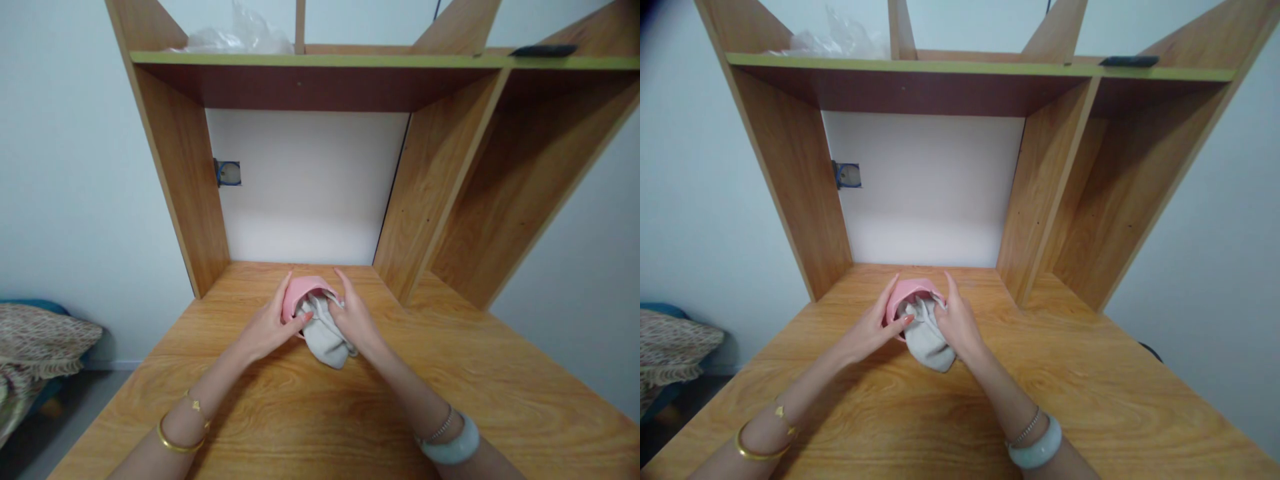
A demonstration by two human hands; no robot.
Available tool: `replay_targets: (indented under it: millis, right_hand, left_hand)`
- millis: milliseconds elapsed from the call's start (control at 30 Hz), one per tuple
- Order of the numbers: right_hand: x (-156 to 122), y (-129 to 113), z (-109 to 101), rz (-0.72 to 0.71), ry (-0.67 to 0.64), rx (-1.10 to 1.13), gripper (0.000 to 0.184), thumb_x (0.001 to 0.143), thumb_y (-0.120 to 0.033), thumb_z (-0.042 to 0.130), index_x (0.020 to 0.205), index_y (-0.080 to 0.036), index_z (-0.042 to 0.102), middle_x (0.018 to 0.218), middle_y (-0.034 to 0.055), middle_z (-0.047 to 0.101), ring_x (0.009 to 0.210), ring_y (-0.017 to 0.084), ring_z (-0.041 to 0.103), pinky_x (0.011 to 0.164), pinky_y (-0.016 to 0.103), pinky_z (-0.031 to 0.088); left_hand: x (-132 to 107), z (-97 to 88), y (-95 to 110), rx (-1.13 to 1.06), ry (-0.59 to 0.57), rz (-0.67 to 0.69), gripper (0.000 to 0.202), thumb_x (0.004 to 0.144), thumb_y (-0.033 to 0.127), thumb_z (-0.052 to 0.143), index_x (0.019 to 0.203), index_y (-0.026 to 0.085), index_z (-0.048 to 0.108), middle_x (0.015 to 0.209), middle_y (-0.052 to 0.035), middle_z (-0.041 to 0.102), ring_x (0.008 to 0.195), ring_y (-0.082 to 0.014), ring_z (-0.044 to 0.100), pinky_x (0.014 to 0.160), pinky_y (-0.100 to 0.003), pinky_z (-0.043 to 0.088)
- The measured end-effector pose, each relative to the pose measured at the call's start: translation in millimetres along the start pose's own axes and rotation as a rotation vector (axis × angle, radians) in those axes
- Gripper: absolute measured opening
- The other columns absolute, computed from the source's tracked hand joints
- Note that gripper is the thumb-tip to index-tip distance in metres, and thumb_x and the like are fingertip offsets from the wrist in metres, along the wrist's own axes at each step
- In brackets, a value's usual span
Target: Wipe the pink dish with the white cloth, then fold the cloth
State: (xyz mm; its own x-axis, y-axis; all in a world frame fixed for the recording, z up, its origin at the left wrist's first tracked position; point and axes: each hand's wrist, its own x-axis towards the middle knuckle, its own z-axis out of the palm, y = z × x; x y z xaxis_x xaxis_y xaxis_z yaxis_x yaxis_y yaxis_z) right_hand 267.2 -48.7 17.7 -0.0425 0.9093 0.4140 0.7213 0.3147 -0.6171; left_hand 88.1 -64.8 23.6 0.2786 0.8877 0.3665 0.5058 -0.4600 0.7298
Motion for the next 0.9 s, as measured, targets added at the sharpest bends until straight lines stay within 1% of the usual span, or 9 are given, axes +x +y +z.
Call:
replay_targets:
  millis: [67, 133, 300, 400, 500, 567, 700, 800, 900]
  right_hand:
    - [2.0, 2.6, 2.8, 0.067, 0.003, 0.08, 0.061, 0.076, -0.015, 0.04, 0.135, -0.014, 0.024, 0.07, 0.0013, 0.063, 0.058, 0.015, 0.057, 0.053, 0.022, 0.04]
    - [2.3, 2.2, 3.8, 0.079, -0.014, 0.03, 0.062, 0.076, -0.016, 0.043, 0.135, -0.014, 0.024, 0.072, 0.0027, 0.064, 0.062, 0.016, 0.059, 0.054, 0.022, 0.04]
    - [-1.7, -9.3, -4.7, 0.003, -0.061, -0.416, 0.076, 0.078, -0.026, 0.051, 0.14, -0.018, 0.01, 0.069, 0.0062, 0.066, 0.065, 0.024, 0.063, 0.056, 0.027, 0.038]
    - [-3.8, -17.5, -11.6, -0.061, -0.038, -0.541, 0.079, 0.079, -0.031, 0.052, 0.141, -0.02, 0.004, 0.068, 0.0062, 0.067, 0.063, 0.024, 0.063, 0.057, 0.027, 0.038]
    - [-4.2, -21.0, -14.5, -0.221, -0.06, -0.518, 0.082, 0.078, -0.026, 0.054, 0.141, -0.022, 0.003, 0.074, 0.005, 0.067, 0.071, 0.023, 0.063, 0.064, 0.028, 0.039]
    - [-2.9, -20.1, -15.3, -0.253, -0.116, -0.457, 0.083, 0.077, -0.024, 0.055, 0.141, -0.022, 0.003, 0.074, 0.0038, 0.067, 0.073, 0.022, 0.063, 0.066, 0.028, 0.039]
    - [4.7, -12.8, -20.6, -0.035, -0.178, -0.287, 0.079, 0.079, -0.035, 0.052, 0.141, -0.018, 0.006, 0.079, 0.0066, 0.067, 0.07, 0.022, 0.063, 0.058, 0.027, 0.039]
    - [10.6, -3.7, -24.6, 0.098, -0.263, -0.191, 0.078, 0.075, -0.036, 0.056, 0.139, -0.011, 0.018, 0.103, 0.0158, 0.063, 0.087, 0.025, 0.061, 0.068, 0.03, 0.042]
    - [8.8, 4.4, -18.8, 0.194, -0.464, -0.151, 0.085, 0.064, -0.032, 0.064, 0.135, -0.005, 0.026, 0.121, 0.0206, 0.053, 0.104, 0.027, 0.054, 0.079, 0.031, 0.041]
  left_hand:
    - [-0.5, 5.2, -1.9, -0.126, 0.01, 0.022, 0.077, 0.078, 0.045, 0.053, 0.138, 0.016, 0.016, 0.134, -0.0109, 0.04, 0.113, -0.0223, 0.047, 0.092, -0.033, 0.041]
    - [-1.6, 7.2, -1.5, -0.149, 0.015, 0.03, 0.07, 0.078, 0.04, 0.053, 0.136, 0.016, 0.023, 0.131, -0.0094, 0.044, 0.111, -0.0212, 0.049, 0.093, -0.033, 0.04]
    - [-2.3, -0.1, 6.5, 0.008, -0.006, 0.026, 0.06, 0.072, 0.028, 0.053, 0.129, 0.018, 0.036, 0.12, -0.0062, 0.055, 0.103, -0.0211, 0.054, 0.091, -0.032, 0.041]
    - [-1.3, -3.3, 10.8, 0.04, -0.033, 0.025, 0.059, 0.07, 0.024, 0.051, 0.128, 0.019, 0.039, 0.116, -0.0048, 0.058, 0.098, -0.02, 0.056, 0.088, -0.031, 0.042]
    - [-0.8, -0.2, 9.5, 0.024, -0.11, 0.01, 0.058, 0.068, 0.02, 0.051, 0.125, 0.019, 0.043, 0.112, -0.004, 0.06, 0.096, -0.0193, 0.058, 0.087, -0.031, 0.043]
    - [0.4, 3.5, 4.2, -0.016, -0.133, -0.016, 0.054, 0.068, 0.019, 0.05, 0.122, 0.017, 0.047, 0.114, -0.0052, 0.06, 0.1, -0.0197, 0.056, 0.089, -0.03, 0.042]
    - [7.3, 5.6, -16.0, -0.123, 0.001, -0.117, 0.043, 0.072, 0.022, 0.049, 0.113, 0.011, 0.054, 0.114, -0.0097, 0.059, 0.103, -0.0205, 0.055, 0.089, -0.03, 0.042]
    - [14.0, 0.2, -31.8, -0.202, 0.193, -0.268, 0.037, 0.078, 0.025, 0.045, 0.111, 0.01, 0.053, 0.087, -0.0083, 0.066, 0.07, -0.0156, 0.063, 0.061, -0.024, 0.049]
    - [19.4, -6.6, -41.7, -0.307, 0.331, -0.433, 0.037, 0.083, 0.029, 0.041, 0.116, 0.012, 0.046, 0.056, 0.0019, 0.056, 0.031, -0.007, 0.043, 0.032, -0.017, 0.034]
